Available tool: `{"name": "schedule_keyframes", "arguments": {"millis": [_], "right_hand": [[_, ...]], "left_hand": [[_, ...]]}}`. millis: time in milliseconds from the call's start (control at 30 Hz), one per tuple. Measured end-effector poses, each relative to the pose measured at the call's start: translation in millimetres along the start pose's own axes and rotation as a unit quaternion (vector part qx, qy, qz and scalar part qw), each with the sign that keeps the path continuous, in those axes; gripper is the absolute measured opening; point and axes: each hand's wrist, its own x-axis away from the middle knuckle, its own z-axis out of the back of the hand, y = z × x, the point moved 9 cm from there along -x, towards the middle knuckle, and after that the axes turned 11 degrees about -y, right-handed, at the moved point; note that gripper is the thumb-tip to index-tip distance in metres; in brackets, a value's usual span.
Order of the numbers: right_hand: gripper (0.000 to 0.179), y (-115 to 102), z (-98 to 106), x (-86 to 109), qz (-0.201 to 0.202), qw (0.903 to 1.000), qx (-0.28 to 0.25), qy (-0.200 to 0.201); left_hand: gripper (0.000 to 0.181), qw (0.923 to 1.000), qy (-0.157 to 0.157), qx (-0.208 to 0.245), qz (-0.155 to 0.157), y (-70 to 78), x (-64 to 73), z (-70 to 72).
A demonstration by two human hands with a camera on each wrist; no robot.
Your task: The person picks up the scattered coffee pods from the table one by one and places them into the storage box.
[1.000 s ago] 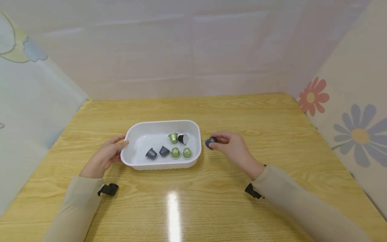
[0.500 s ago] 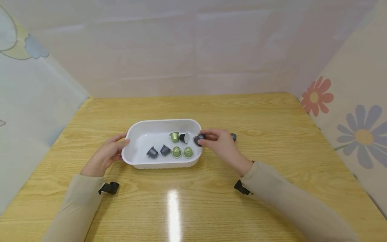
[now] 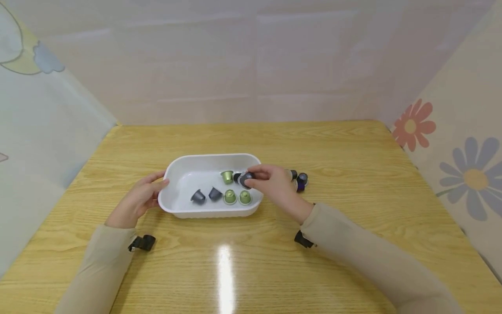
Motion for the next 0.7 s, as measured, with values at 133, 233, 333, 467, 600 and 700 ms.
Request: {"name": "schedule_keyframes", "arguments": {"millis": [133, 233, 333, 467, 600, 700], "right_hand": [[0.041, 1, -6, -5.7, -0.024, 0.9994, -0.021, -0.010], [0.042, 1, -11, -10.3, -0.038, 0.9985, -0.036, -0.017], [0.041, -1, -15, -14.8, -0.040, 0.9982, -0.038, -0.021], [0.041, -3, -18, -20.5, -0.038, 0.9984, -0.035, -0.022], [0.040, -3, -21, -25.5, -0.040, 0.9979, -0.043, -0.026], [0.040, -4, -25, -28.1, -0.040, 0.9976, -0.044, -0.034]], "left_hand": [[0.054, 1.0000, 0.003, 0.008, 0.003, -1.0, -0.1, 1.5], [0.055, 1.0000, 0.002, 0.009, 0.003, -1.3, -0.3, 1.9], [0.054, 0.9999, 0.002, 0.010, 0.003, -1.8, -0.9, 2.0], [0.054, 1.0000, 0.003, 0.007, 0.004, -2.3, -1.0, 1.9], [0.054, 1.0000, 0.003, -0.001, 0.004, -2.0, -0.9, 1.7], [0.055, 1.0000, 0.001, -0.001, 0.005, -1.7, -1.2, 0.9]]}}
